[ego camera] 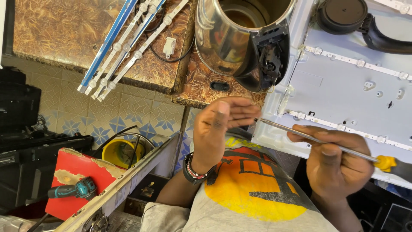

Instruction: Disassembling an electric kettle to inspect and repair internal electrical components using a screwdriver.

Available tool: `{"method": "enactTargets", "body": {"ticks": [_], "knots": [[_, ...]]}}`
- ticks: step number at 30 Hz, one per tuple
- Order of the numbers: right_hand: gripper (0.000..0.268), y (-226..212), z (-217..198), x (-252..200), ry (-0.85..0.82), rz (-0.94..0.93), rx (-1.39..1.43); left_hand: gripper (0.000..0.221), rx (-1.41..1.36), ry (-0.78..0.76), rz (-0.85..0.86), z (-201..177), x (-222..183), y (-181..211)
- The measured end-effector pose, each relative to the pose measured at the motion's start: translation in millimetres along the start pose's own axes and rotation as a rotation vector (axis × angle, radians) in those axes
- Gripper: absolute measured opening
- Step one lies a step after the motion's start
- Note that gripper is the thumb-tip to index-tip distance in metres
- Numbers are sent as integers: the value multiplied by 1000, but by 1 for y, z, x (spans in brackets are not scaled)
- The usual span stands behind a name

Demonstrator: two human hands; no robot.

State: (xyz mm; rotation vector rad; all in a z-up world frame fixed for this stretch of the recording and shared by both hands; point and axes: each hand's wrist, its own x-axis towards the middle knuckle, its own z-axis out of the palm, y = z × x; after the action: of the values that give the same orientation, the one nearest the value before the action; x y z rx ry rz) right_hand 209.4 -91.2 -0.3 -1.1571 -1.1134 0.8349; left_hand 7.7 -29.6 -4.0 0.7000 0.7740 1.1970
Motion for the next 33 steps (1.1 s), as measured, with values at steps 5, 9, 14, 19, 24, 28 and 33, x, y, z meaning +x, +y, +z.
{"method": "enactTargets", "body": {"ticks": [5,9,14,19,24,28,33], "knots": [[35,-21,-29,26,43,-127,-141,36,550,125,337,21,16,22],[35,-43,-44,42,-57,-208,-432,47,749,180,502,33,29,37],[32,-69,-18,52,-54,-203,-469,46,1029,183,862,22,44,45],[28,-81,-7,60,-170,-313,-571,40,1425,-100,869,16,62,81],[25,-77,-15,58,-176,-294,-552,30,1403,-467,825,10,91,120],[26,-75,-16,56,-160,-324,-539,27,1374,-723,854,13,111,137],[27,-81,-18,58,-186,-289,-565,23,1440,-840,842,19,129,151]]}}
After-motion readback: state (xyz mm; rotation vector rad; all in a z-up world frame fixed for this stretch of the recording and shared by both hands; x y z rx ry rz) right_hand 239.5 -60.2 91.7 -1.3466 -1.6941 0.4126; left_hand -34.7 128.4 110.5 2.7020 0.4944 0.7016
